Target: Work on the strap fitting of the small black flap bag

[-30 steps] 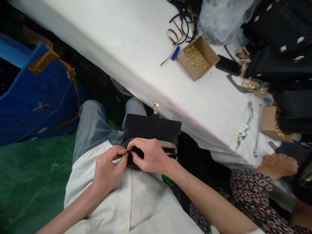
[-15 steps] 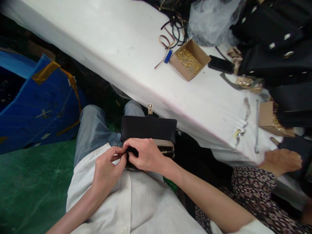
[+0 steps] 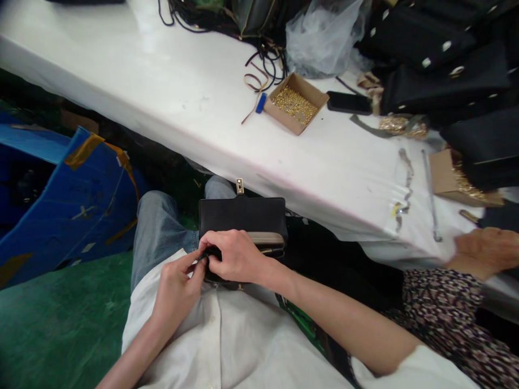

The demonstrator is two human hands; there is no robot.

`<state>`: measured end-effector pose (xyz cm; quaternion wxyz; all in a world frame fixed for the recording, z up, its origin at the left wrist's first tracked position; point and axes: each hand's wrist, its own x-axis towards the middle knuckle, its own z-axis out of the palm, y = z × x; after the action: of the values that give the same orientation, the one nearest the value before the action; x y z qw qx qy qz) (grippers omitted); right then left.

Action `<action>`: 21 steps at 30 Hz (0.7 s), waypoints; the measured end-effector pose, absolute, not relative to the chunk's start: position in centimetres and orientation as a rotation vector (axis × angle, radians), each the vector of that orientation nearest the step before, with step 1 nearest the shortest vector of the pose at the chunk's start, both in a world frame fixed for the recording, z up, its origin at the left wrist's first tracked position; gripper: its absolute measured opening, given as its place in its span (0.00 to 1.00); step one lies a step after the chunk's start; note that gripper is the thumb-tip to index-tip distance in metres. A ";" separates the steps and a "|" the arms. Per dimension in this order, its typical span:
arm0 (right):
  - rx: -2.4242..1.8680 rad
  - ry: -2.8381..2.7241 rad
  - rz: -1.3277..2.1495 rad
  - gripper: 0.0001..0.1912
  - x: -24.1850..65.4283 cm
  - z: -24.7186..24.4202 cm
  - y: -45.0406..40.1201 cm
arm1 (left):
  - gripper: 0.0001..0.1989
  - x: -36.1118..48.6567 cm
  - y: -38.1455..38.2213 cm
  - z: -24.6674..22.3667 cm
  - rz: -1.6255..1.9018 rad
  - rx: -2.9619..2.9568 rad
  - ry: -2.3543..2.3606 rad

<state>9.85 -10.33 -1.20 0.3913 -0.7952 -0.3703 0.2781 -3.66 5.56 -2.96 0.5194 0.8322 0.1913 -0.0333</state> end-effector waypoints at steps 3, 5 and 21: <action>-2.014 -0.882 0.693 0.18 10.6 0.3 -11.1 | 0.11 -1.3 6.5 -1.2 -0.251 1.954 0.376; -1.986 -0.804 0.734 0.17 11.0 0.8 -11.9 | 0.13 0.5 7.0 -0.2 -0.394 1.882 0.277; -1.886 -0.524 0.831 0.14 10.6 -2.4 -15.6 | 0.13 2.7 5.6 -1.5 -0.733 1.832 0.022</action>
<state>10.62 -15.62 -2.36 0.4862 -0.7750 -0.2153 0.3415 2.71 5.57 -1.47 0.5515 0.7744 0.0091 -0.3100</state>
